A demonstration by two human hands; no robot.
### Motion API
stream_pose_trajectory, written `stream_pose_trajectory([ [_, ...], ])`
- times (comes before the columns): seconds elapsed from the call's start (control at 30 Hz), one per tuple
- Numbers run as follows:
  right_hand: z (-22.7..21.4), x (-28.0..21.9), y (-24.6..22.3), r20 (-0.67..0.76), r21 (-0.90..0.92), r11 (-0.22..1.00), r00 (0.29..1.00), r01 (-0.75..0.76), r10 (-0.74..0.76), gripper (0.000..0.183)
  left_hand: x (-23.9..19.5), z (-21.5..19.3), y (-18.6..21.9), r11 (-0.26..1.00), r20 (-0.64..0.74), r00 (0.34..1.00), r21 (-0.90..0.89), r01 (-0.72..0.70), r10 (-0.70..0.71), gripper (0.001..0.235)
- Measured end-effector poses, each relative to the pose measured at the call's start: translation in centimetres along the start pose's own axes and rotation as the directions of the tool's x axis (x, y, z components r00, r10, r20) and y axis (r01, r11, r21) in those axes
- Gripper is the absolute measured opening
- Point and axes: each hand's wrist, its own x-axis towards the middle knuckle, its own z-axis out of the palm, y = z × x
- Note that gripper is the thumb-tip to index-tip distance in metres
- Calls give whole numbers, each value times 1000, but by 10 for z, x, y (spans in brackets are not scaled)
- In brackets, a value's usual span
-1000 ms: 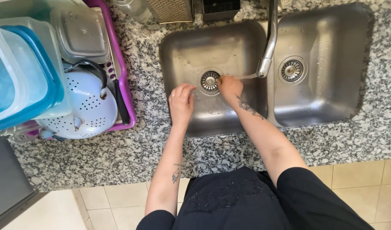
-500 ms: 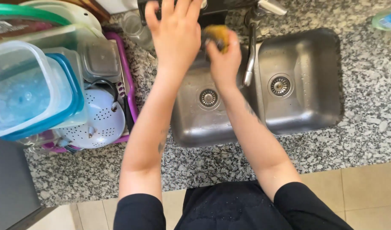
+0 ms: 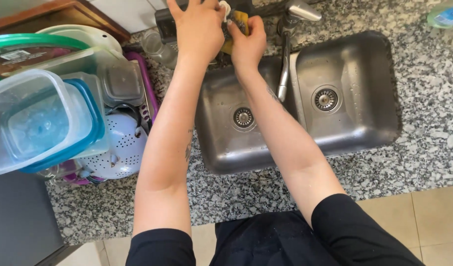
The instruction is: The person washes a clear plastic container and a blue lid under running water in a double-basin sink, placing them into a purple dish rack. They then scrub a metal box grater with a yellow sponge under the tap and rinse it thoroughly.
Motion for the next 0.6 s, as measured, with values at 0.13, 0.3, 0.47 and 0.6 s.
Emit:
stream_pose_trajectory([
  [0.13, 2, -9, 0, -65, 44, 996, 995, -79, 82, 26, 7, -13, -7, 1000, 90, 996, -16, -6, 8, 28],
  [0.3, -65, -64, 39, 99, 1, 932, 928, -361, 360, 27, -10, -61, -26, 985, 7, 985, 13, 173, -173, 53],
  [0.47, -141, -81, 122, 285, 295, 335, 417, -895, 863, 8, -44, -43, -28, 973, 73, 982, 169, 157, -172, 79],
  [0.6, -173, -55, 98, 468, 372, 453, 585, -810, 662, 35, -77, -94, 21, 985, 248, 956, -34, 167, -154, 49],
])
